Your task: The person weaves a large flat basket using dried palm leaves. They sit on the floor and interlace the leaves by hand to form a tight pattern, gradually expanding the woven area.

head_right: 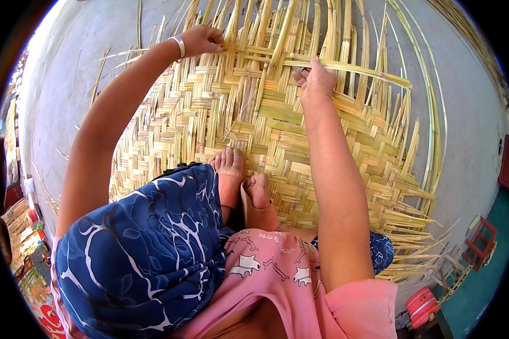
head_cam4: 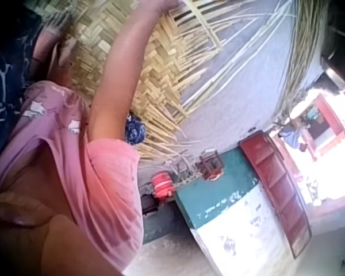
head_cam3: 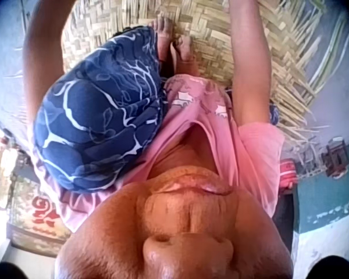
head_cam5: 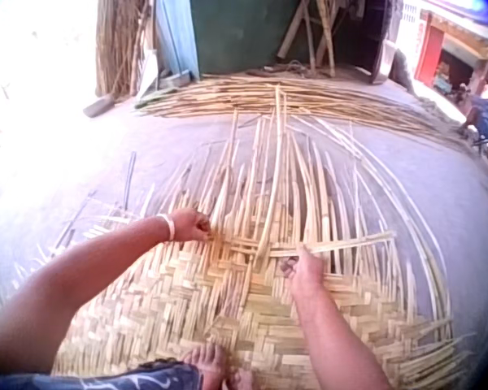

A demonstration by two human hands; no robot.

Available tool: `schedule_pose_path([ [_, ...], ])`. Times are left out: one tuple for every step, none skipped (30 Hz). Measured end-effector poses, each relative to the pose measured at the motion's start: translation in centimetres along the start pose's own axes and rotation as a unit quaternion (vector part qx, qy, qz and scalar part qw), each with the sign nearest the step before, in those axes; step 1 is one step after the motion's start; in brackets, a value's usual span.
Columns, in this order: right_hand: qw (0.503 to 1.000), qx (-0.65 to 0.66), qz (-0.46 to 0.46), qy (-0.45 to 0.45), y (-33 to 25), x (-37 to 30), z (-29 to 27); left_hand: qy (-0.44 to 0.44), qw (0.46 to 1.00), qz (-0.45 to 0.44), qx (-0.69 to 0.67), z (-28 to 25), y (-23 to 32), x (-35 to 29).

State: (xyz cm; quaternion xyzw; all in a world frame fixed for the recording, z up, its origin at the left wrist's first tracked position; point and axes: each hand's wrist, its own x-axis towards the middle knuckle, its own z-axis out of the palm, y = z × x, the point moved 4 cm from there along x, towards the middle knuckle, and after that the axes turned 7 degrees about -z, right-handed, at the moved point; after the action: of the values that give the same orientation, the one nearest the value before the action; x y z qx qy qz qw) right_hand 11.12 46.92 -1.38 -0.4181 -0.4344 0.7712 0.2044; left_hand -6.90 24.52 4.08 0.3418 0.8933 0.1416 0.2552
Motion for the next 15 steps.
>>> schedule_pose_path([
  [1.0, 0.001, 0.0, -0.002, 0.0, -0.1, 0.0, 0.002, 1.0, -0.001, 0.006, 0.3, -0.1, 0.2],
  [1.0, 0.001, 0.0, -0.004, 0.0, -0.2, 0.1, 0.004, 1.0, -0.002, 0.012, 0.5, -0.3, 0.3],
  [1.0, 0.001, 0.003, -0.003, 0.1, -0.2, 0.0, -0.002, 1.0, -0.002, 0.016, 0.6, -0.2, 0.3],
  [1.0, 0.0, 0.005, -0.003, 0.2, -0.1, -0.1, -0.007, 1.0, -0.002, 0.021, 0.6, -0.1, 0.3],
  [1.0, 0.0, 0.007, -0.003, 0.3, -0.1, -0.2, -0.013, 1.0, -0.002, 0.026, 0.6, -0.1, 0.3],
  [1.0, -0.003, 0.014, 0.002, 0.5, 0.2, -0.5, -0.018, 0.999, -0.001, 0.036, 0.5, 0.5, 0.1],
  [1.0, -0.007, 0.021, 0.008, 0.7, 0.4, -0.7, -0.023, 0.999, 0.0, 0.046, 0.4, 1.0, -0.3],
  [1.0, -0.009, 0.027, 0.013, 0.8, 0.7, -1.0, -0.028, 0.998, 0.001, 0.057, 0.4, 1.5, -0.6],
  [0.999, -0.003, 0.038, 0.004, 0.8, 0.5, -1.1, -0.006, 0.997, 0.018, 0.077, 0.5, 1.7, -0.9],
  [0.999, 0.003, 0.049, -0.004, 0.8, 0.3, -1.2, 0.014, 0.995, 0.018, 0.094, 0.5, 1.9, -1.2],
  [0.998, 0.009, 0.06, -0.013, 0.8, 0.2, -1.4, 0.034, 0.993, 0.018, 0.112, 0.6, 2.2, -1.5],
  [0.997, 0.013, 0.071, -0.033, 0.6, -0.3, -1.4, 0.056, 0.99, 0.017, 0.127, 0.6, 2.2, -1.7],
  [0.995, 0.017, 0.082, -0.052, 0.4, -0.8, -1.5, 0.065, 0.99, 0.027, 0.123, 0.8, 1.8, -1.8],
  [0.993, 0.021, 0.093, -0.072, 0.3, -1.4, -1.6, 0.063, 0.99, 0.025, 0.124, 0.9, 1.5, -1.8],
  [0.992, 0.001, 0.094, -0.084, 0.0, -2.2, -1.9, 0.062, 0.99, 0.023, 0.126, 0.9, 1.4, -1.8],
])
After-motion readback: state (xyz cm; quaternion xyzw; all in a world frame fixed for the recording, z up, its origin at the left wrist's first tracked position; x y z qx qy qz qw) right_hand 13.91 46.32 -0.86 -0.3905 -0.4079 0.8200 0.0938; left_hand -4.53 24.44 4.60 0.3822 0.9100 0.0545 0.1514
